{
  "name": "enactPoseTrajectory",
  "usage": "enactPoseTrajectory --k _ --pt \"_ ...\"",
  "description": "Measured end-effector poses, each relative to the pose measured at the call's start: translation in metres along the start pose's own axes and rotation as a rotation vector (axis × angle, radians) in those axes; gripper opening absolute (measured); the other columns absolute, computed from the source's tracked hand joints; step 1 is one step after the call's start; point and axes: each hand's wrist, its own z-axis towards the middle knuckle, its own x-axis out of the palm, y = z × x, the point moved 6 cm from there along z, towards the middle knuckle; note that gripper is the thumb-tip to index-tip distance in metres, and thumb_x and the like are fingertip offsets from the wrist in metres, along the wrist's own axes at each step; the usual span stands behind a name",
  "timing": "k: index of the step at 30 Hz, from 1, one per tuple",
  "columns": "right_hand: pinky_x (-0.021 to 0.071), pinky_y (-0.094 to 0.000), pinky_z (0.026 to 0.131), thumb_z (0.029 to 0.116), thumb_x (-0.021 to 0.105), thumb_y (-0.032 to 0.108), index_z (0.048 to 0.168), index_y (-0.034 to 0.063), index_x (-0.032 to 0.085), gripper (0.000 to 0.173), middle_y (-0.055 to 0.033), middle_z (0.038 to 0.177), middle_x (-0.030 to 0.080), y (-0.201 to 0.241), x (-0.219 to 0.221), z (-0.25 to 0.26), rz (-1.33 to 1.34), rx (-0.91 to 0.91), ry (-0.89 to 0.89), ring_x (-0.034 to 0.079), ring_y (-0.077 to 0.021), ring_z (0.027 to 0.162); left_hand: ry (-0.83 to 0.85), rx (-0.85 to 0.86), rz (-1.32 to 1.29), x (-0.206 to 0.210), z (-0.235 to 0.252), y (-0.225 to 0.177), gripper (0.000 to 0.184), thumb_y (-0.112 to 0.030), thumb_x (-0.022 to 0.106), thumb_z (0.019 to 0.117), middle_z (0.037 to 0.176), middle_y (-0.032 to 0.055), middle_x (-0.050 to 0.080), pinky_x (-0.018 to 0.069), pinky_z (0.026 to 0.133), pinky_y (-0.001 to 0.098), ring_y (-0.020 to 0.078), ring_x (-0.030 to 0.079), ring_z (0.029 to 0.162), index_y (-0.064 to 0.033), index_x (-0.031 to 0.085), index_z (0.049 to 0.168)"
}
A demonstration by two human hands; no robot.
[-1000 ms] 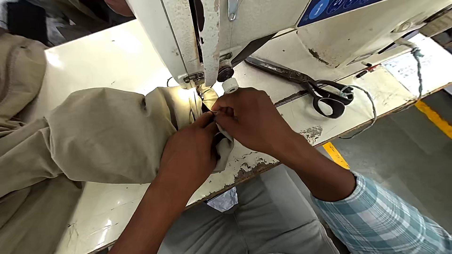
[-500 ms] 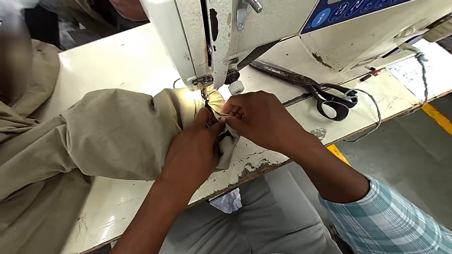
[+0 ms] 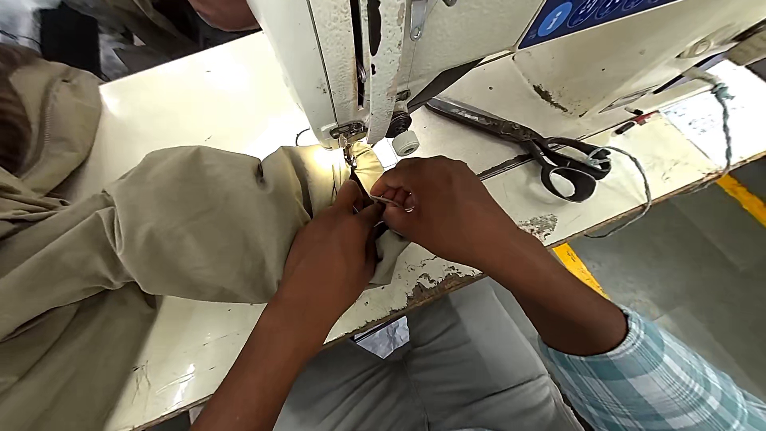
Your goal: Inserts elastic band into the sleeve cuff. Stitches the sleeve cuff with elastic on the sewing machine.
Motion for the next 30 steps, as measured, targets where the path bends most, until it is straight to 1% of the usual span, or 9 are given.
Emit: enactPoseTrajectory --k 3,7,11,15,18,21,23,27,30 --pt "0.0552 -0.0356 0.068 0.0915 0.066 0.019 0.101 0.0205 0.078 0.016 0.0049 0.096 0.071 -0.005 0.002 -0.002 0.066 -0.014 -0.008 0.066 -0.0089 0.08 0.006 -0.011 0.002 0.0 0.0 0.001 0.023 -0.012 0.066 0.096 0.117 0.0076 0.057 0.0571 0.061 0.0401 0.0198 0.064 0.076 -0.0181 0.075 0.116" --pt "0.0533 -0.0358 0.065 0.0929 0.062 0.018 0.097 0.0187 0.078 0.017 0.0033 0.09 0.069 -0.004 0.006 -0.002 0.085 -0.029 -0.026 0.064 -0.0104 0.077 -0.023 -0.001 0.001 0.0 -0.001 -0.001 0.023 -0.01 0.067 0.0944 0.122 0.0089 0.054 0.057 0.059 0.038 0.0195 0.064 0.076 -0.0186 0.075 0.114" --pt "0.0522 -0.0395 0.067 0.0954 0.06 0.016 0.097 0.0139 0.077 0.017 -0.0016 0.09 0.064 0.008 0.009 -0.001 -0.035 -0.079 0.052 0.064 -0.0173 0.082 -0.032 0.03 0.054 0.0 -0.002 -0.005 0.02 -0.006 0.07 0.0889 0.148 0.0076 0.051 0.0588 0.062 0.0442 0.0238 0.069 0.079 -0.0151 0.077 0.106" --pt "0.0507 -0.0418 0.067 0.0973 0.056 0.02 0.098 0.0144 0.075 0.02 -0.0023 0.094 0.062 0.011 0.006 0.003 -0.124 -0.153 0.208 0.064 -0.0194 0.087 -0.022 0.028 0.093 -0.002 0.0 -0.008 0.017 -0.007 0.07 0.0877 0.127 0.0071 0.064 0.0581 0.064 0.0477 0.0269 0.069 0.085 -0.0126 0.077 0.102" --pt "0.054 -0.0469 0.073 0.1006 0.058 0.03 0.111 0.0161 0.077 0.026 -0.001 0.099 0.068 -0.008 -0.004 0.011 0.045 -0.191 0.356 0.066 -0.0174 0.087 -0.011 0.023 0.068 -0.004 0.002 -0.008 0.019 -0.012 0.069 0.092 0.123 0.0046 0.065 0.0583 0.065 0.0469 0.0238 0.069 0.084 -0.0163 0.078 0.108" --pt "0.0544 -0.0502 0.072 0.1013 0.064 0.035 0.105 0.0092 0.073 0.028 -0.0065 0.09 0.07 -0.036 -0.012 0.032 0.251 -0.059 0.121 0.067 -0.0221 0.081 -0.014 0.019 0.069 -0.002 0.002 -0.006 0.017 -0.013 0.067 0.0944 0.132 0.0042 0.065 0.0593 0.07 0.0485 0.0255 0.071 0.09 -0.0149 0.077 0.108" --pt "0.0535 -0.0501 0.074 0.0972 0.069 0.04 0.106 0.0101 0.07 0.031 -0.0059 0.092 0.068 -0.041 -0.008 0.048 0.241 -0.012 -0.002 0.067 -0.0228 0.085 -0.019 0.02 0.071 -0.002 0.001 -0.006 0.017 -0.011 0.067 0.0937 0.137 0.005 0.064 0.0593 0.07 0.0498 0.0268 0.071 0.091 -0.013 0.077 0.108" --pt "0.0485 -0.0524 0.067 0.0896 0.076 0.033 0.091 0.0123 0.071 0.021 -0.0068 0.086 0.067 -0.042 0.003 0.07 0.215 0.062 -0.04 0.066 -0.0262 0.084 -0.05 0.039 0.072 -0.003 -0.001 -0.009 0.014 -0.012 0.068 0.0932 0.135 0.0055 0.065 0.0584 0.066 0.0495 0.0269 0.071 0.087 -0.012 0.076 0.104" --pt "0.0462 -0.0537 0.065 0.0875 0.072 0.027 0.086 0.0115 0.068 0.016 -0.0092 0.086 0.067 -0.036 0.005 0.069 0.196 0.139 -0.069 0.066 -0.0294 0.086 -0.045 0.033 0.065 -0.002 -0.002 -0.007 0.015 -0.012 0.068 0.0936 0.137 0.0053 0.065 0.0589 0.069 0.0498 0.0273 0.072 0.092 -0.0115 0.077 0.105"
